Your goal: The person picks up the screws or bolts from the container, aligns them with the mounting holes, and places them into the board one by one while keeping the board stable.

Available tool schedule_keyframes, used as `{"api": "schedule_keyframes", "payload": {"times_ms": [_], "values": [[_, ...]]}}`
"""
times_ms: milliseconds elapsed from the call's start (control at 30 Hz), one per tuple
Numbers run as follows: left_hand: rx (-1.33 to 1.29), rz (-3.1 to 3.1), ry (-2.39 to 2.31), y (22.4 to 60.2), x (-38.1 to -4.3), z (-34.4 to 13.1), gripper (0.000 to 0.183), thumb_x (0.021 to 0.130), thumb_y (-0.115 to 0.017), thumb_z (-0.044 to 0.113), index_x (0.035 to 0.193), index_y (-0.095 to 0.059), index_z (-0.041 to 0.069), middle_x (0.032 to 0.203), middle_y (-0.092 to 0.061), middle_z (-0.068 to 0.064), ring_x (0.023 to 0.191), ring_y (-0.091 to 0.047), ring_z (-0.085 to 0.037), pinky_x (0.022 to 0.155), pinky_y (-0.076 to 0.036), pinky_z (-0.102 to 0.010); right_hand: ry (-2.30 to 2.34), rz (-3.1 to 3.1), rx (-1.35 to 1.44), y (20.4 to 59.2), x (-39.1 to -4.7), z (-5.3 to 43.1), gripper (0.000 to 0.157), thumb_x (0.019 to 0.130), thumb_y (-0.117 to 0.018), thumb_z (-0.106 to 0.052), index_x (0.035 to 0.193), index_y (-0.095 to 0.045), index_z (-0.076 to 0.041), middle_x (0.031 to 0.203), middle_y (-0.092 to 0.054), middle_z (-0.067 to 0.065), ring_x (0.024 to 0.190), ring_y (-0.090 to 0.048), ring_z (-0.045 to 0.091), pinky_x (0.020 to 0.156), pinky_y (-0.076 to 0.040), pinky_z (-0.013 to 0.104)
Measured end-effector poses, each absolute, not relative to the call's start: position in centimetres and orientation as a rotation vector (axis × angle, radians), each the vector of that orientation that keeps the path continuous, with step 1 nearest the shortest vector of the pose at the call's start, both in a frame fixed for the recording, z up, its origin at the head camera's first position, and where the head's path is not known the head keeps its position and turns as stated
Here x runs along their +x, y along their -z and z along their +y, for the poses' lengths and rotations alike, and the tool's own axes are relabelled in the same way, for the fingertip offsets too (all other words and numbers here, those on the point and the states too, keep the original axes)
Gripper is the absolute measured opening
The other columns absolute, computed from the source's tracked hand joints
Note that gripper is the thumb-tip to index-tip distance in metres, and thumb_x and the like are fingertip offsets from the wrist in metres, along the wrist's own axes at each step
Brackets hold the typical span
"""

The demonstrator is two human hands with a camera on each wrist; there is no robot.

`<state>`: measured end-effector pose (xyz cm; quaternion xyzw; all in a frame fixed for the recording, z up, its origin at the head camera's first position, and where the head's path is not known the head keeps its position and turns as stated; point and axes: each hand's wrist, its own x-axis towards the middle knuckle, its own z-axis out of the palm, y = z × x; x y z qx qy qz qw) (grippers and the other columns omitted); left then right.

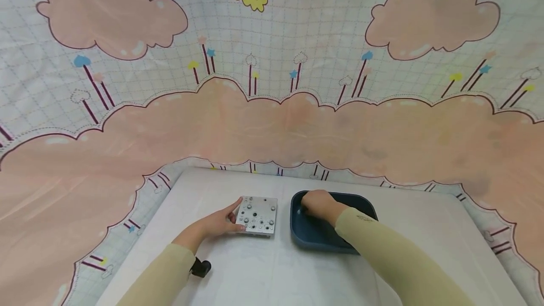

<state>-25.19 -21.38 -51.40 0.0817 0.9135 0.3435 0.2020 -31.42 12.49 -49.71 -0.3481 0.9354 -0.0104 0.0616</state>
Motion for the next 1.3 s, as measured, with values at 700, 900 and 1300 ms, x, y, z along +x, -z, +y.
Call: {"api": "schedule_keyframes", "payload": {"times_ms": [700, 900, 1300], "values": [[0.207, 2.519, -0.967, 51.5, -25.3, -21.3, 0.103, 0.082, -0.081, 0.042, 0.16, -0.015, 0.028, 0.098, -0.051, -0.003, 0.089, -0.048, -0.019, 0.083, -0.035, -0.042, 0.006, 2.803, -1.012, 49.4, -31.3, 12.4, 0.009, 0.089, -0.073, -0.014, 0.08, -0.074, -0.015, 0.073, -0.062, -0.005, 0.066, -0.052, 0.013, 0.072, -0.052, 0.033], [0.201, 2.531, -0.958, 51.6, -25.6, -21.3, 0.104, 0.081, -0.081, 0.043, 0.16, -0.015, 0.029, 0.099, -0.051, -0.002, 0.088, -0.047, -0.019, 0.082, -0.035, -0.041, 0.11, 2.789, -0.954, 48.6, -31.1, 12.5, 0.006, 0.091, -0.072, -0.014, 0.086, -0.075, -0.015, 0.075, -0.062, -0.007, 0.069, -0.053, 0.012, 0.074, -0.052, 0.034], [0.206, 2.525, -0.966, 51.2, -25.4, -21.2, 0.104, 0.081, -0.08, 0.044, 0.16, -0.014, 0.027, 0.099, -0.051, -0.003, 0.089, -0.047, -0.019, 0.083, -0.036, -0.041, 0.366, 2.758, -0.767, 46.3, -30.7, 13.4, 0.007, 0.094, -0.07, -0.023, 0.098, -0.074, -0.02, 0.086, -0.063, -0.01, 0.076, -0.055, 0.01, 0.074, -0.05, 0.032]]}}
